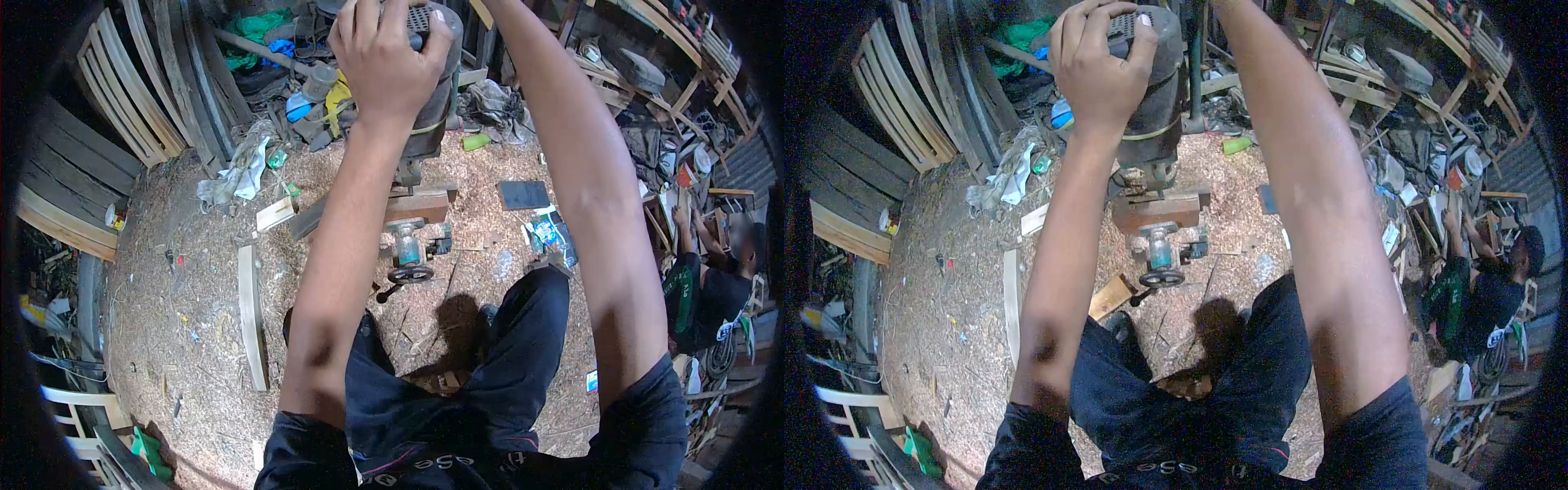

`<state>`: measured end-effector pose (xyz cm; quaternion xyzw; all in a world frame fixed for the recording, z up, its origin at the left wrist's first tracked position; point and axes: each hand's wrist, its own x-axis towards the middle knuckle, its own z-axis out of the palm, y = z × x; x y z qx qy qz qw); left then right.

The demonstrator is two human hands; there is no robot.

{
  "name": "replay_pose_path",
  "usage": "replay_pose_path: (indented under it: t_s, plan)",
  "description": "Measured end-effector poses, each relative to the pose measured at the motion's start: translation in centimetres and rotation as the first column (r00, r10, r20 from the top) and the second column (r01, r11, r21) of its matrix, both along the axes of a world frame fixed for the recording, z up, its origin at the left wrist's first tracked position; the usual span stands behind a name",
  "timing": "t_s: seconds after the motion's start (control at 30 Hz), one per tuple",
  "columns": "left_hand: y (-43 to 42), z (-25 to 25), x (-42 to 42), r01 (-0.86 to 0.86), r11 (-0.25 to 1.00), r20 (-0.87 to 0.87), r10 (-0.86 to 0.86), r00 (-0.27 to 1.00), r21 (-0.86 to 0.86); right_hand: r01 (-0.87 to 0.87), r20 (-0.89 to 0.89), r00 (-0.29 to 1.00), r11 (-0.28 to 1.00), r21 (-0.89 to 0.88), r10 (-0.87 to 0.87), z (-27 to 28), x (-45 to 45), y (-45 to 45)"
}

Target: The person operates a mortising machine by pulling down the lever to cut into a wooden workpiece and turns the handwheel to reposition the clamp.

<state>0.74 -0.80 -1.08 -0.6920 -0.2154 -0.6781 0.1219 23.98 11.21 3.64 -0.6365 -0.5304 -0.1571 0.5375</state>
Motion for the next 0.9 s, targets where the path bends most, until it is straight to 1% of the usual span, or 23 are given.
replay_pose_path:
  t_s: [0.03,0.07,0.17,0.23,0.3,0.33,0.37,0.43,0.5,0.53,0.57,0.63,0.7,0.73,0.77,0.83,0.87,0.9]
  plan:
    - [0.2,0.0,0.1,-0.002,1.000,0.003,0.002,1.000,0.009,0.002,0.004,1.000,1.000,0.015,-0.002,-0.1,0.0,0.5]
    - [0.8,-0.1,0.3,0.014,0.997,0.030,-0.016,0.999,0.073,-0.009,-0.026,1.000,1.000,-0.021,0.009,-0.6,-0.1,0.9]
    - [2.5,-1.3,0.3,0.056,0.988,-0.012,-0.055,0.998,0.144,-0.064,0.009,0.998,0.978,0.198,0.063,-2.4,-0.3,0.7]
    - [2.3,-1.3,0.2,0.035,0.993,-0.018,-0.034,0.999,0.116,-0.164,-0.016,0.985,0.960,0.227,0.172,-2.9,0.2,0.6]
    - [2.4,-1.5,0.0,0.035,0.995,-0.009,-0.035,0.999,0.091,-0.334,-0.199,0.920,0.941,0.060,0.339,-2.7,0.3,-0.7]
    - [2.1,-1.5,-0.5,0.053,0.995,-0.037,-0.050,0.998,0.081,-0.241,-0.100,0.963,0.966,0.094,0.250,-2.9,-0.2,-1.4]
    - [2.0,-1.6,-0.8,0.091,0.995,-0.032,-0.090,0.995,0.036,-0.263,-0.110,0.955,0.956,0.129,0.277,-3.0,-0.7,-2.2]
    - [2.2,-1.7,-1.7,0.162,0.986,-0.014,-0.163,0.987,-0.042,-0.207,0.014,0.978,0.961,0.181,0.208,-4.3,-0.6,-2.2]
    - [2.3,-1.9,-2.5,0.215,0.968,-0.010,-0.218,0.976,-0.129,-0.156,-0.071,0.986,0.982,-0.104,0.150,-3.2,-0.5,-3.6]
    - [2.3,-2.1,-2.6,0.230,0.960,0.007,-0.232,0.973,-0.158,-0.196,-0.101,0.977,0.978,-0.073,0.188,-2.9,-1.5,-5.4]
    - [2.3,-2.3,-2.8,0.245,0.951,0.022,-0.245,0.969,-0.189,-0.151,-0.092,0.985,0.985,-0.078,0.144,-2.9,-1.6,-5.8]
    - [1.5,-2.2,-3.4,0.240,0.951,0.017,-0.241,0.970,-0.194,-0.156,-0.141,0.979,0.987,-0.041,0.148,-3.4,-2.0,-6.7]
    - [0.6,-2.9,-4.1,0.227,0.954,0.011,-0.229,0.973,-0.194,-0.065,-0.098,0.993,0.997,0.029,0.067,-4.2,-2.1,-7.8]
    - [-0.2,-3.2,-4.7,0.260,0.944,0.017,-0.262,0.965,-0.202,-0.025,-0.088,0.996,0.999,0.047,0.029,-5.4,-2.3,-8.5]
    - [-1.1,-3.8,-5.3,0.229,0.957,0.005,-0.231,0.973,-0.180,-0.163,-0.156,0.971,0.980,0.114,0.179,-6.6,-2.3,-9.2]
    - [-3.0,-6.4,-6.8,0.212,0.957,0.017,-0.213,0.977,-0.198,-0.266,-0.219,0.923,0.935,0.233,0.317,-7.6,-6.3,-14.6]
    - [-4.2,-8.0,-7.7,0.225,0.946,0.029,-0.224,0.974,-0.233,-0.268,-0.182,0.933,0.938,0.222,0.310,-9.6,-7.4,-16.5]
    - [-5.4,-10.0,-8.7,0.207,0.924,0.017,-0.212,0.977,-0.321,-0.267,-0.139,0.943,0.938,0.219,0.301,-11.4,-8.3,-18.4]
